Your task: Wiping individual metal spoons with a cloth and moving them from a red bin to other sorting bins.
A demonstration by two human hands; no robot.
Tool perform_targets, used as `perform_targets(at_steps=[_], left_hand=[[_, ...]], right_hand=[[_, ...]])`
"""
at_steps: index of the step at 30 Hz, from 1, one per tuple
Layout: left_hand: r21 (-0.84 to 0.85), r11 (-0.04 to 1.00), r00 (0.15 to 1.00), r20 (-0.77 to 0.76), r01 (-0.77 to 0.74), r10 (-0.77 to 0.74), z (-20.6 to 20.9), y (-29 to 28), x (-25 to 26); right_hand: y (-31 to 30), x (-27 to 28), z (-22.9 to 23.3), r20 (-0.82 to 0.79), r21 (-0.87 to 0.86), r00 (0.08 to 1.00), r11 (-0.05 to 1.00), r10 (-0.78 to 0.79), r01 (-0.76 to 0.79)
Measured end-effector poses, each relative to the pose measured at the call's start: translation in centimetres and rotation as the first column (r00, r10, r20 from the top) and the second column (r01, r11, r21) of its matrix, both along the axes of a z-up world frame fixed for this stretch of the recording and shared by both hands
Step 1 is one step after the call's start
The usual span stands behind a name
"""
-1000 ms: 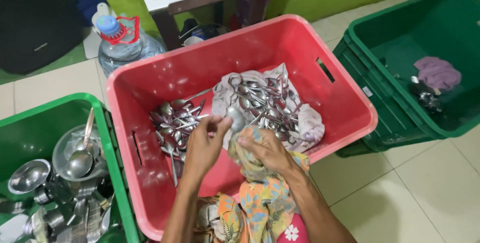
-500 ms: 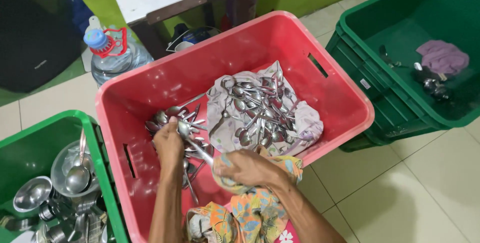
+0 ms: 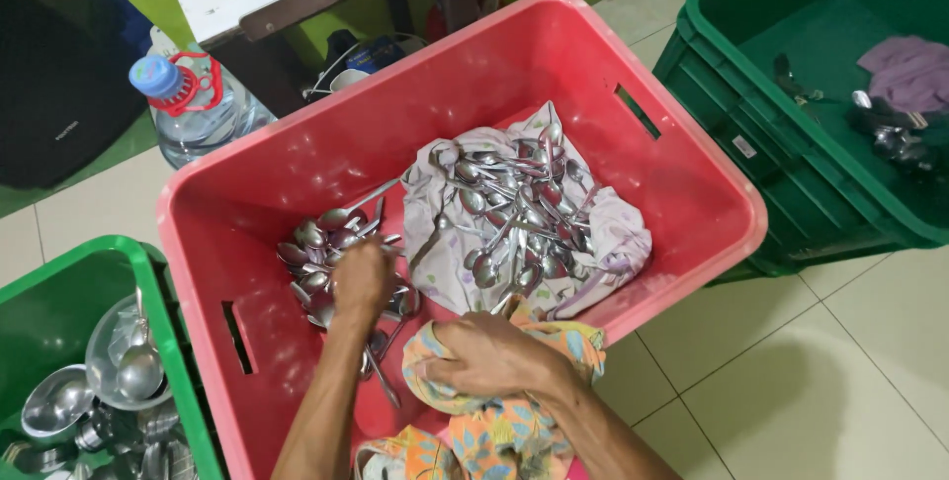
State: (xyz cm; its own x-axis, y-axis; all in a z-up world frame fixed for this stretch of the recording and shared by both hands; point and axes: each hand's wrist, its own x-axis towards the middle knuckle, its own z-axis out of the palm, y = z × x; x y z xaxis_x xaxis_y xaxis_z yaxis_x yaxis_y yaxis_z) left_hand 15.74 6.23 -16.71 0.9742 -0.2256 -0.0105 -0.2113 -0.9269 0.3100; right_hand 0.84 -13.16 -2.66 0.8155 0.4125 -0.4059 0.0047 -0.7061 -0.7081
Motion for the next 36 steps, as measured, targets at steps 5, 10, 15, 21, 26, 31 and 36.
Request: perform_targets(at_steps=[5, 10, 15, 21, 26, 31, 36], left_hand=[[-0.13, 0.992, 0.978, -0.209, -0.008, -0.02, -5.1, -8.1, 4.2], [-0.046, 0.996, 0.963, -0.26, -0.081, 0.066, -11.7, -13.0, 8.9], [-0.059, 0.976, 0.856, -0.493, -0.21, 0.154, -10.2, -15.3, 7.1], [-0.036, 0.982, 0.869, -0.471, -0.187, 0.149, -11.7, -15.9, 7.2], [-0.159, 0.943, 0.814, -0.559, -0.292, 0.158, -10.3, -15.7, 5.7], [-0.124, 0.949, 0.835, -0.518, -0.29, 0.188, -10.7, -16.2, 5.5], [-0.136, 0.937, 0.875, -0.42, -0.323, 0.241, -13.4, -16.8, 5.6]], right_hand=[[-0.2, 0.0, -0.4, 0.034, 0.023, 0.999, 1.0, 0.017, -0.018], [-0.3, 0.6, -2.0, 0.005, 0.009, 0.998, 0.998, 0.055, -0.055], [-0.2, 0.4, -2.9, 0.048, -0.02, 0.997, 0.998, 0.056, -0.055], [-0.3, 1.1, -0.2, -0.062, -0.069, 0.995, 0.994, 0.075, -0.08], [-0.1, 0.5, -1.5, -0.011, -0.028, 0.997, 0.997, 0.07, -0.07], [-0.1, 0.8, -0.9, -0.004, -0.041, 0.997, 0.996, 0.082, -0.082], [0.0, 0.9, -0.7, -0.027, -0.053, 0.996, 0.995, 0.081, -0.082]])
